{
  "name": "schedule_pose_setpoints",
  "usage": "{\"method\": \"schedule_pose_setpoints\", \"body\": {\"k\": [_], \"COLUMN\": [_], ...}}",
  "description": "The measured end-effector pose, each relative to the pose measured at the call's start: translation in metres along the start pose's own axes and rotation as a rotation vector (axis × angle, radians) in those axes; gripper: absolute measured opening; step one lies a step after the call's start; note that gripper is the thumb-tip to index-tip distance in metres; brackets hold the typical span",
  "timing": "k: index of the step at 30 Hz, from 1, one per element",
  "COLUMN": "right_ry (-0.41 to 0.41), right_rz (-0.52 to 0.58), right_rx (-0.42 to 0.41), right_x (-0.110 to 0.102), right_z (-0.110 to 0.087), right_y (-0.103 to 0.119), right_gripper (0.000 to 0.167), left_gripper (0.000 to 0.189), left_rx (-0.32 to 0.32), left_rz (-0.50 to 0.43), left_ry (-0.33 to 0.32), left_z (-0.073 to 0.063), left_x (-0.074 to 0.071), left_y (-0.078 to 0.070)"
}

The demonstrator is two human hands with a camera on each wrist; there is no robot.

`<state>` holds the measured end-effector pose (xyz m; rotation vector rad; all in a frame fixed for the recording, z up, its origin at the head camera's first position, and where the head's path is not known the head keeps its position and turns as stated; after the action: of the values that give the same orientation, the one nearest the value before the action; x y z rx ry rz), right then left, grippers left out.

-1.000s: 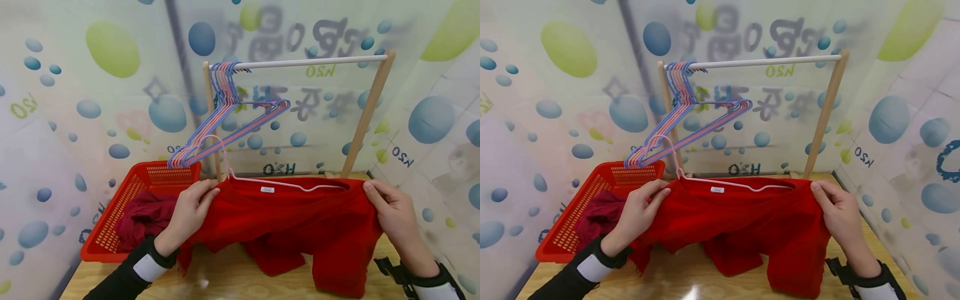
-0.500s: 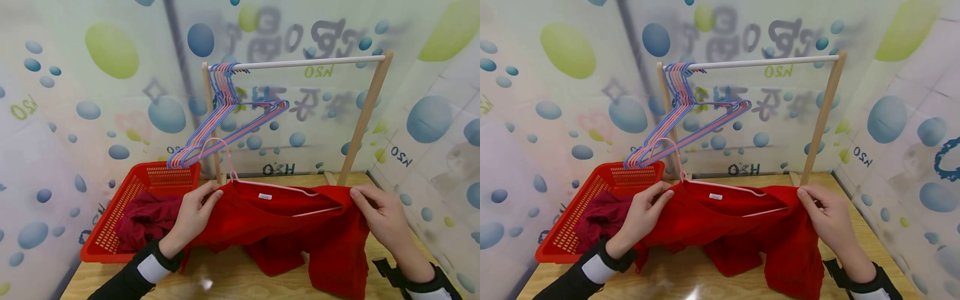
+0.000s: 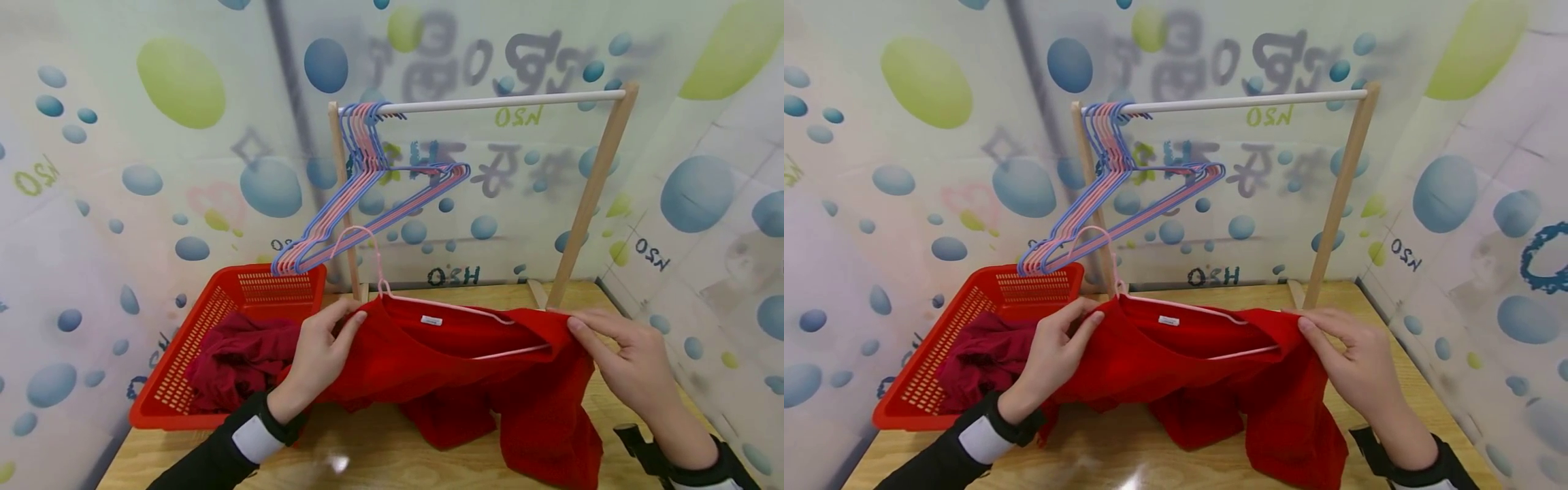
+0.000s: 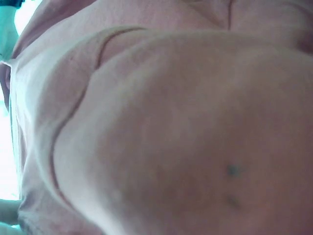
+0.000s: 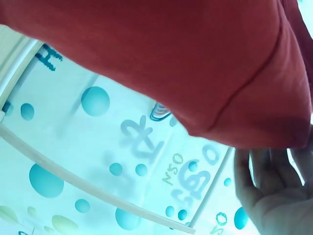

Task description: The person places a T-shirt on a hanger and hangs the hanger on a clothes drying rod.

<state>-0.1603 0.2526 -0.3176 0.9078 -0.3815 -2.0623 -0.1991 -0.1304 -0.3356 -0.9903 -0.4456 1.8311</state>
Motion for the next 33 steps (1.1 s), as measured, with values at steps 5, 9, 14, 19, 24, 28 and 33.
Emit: {"method": "schedule_pose_setpoints", "body": {"k": [5,9,14,19,24,28,33], "right_ry": [0.042,0.028,0.022,0.03,0.167,0.241,0.196], "right_rz": [-0.07,-0.103,-0.118,-0.154,-0.13,-0.022,0.04], "right_rx": [-0.084,-0.134,-0.171,-0.163,-0.145,-0.169,-0.266], "right_x": [0.004,0.007,0.01,0.014,0.019,0.02,0.017], "right_z": [0.0,-0.001,-0.002,-0.001,-0.001,-0.002,0.0], "right_y": [-0.002,-0.005,-0.007,-0.006,-0.008,-0.012,-0.016], "right_gripper": [0.042,0.045,0.045,0.031,0.027,0.041,0.043], "left_gripper": [0.008,0.008,0.009,0.008,0.008,0.009,0.007], "left_rx": [0.027,0.044,0.047,0.048,0.043,0.043,0.031], "left_rz": [0.006,-0.004,-0.018,-0.031,-0.055,-0.053,-0.033], "left_ry": [-0.002,-0.005,-0.005,0.004,0.026,0.022,0.028], "left_z": [-0.003,-0.005,-0.008,-0.009,-0.008,-0.007,-0.009], "left_x": [0.004,0.007,0.01,0.013,0.015,0.015,0.015], "left_y": [-0.002,-0.003,-0.003,-0.003,-0.004,-0.005,-0.003]}}
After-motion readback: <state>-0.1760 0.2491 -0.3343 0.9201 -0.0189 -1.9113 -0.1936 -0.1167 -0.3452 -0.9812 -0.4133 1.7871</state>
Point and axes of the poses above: each hand's wrist, its own z-axis towards the middle knuckle, its own x-axis out of the palm, y = z × x, the point moved 4 cm from there along z, towards the middle knuckle, and after that the axes turned 2 degrees about -y, right-handed, at the moved point
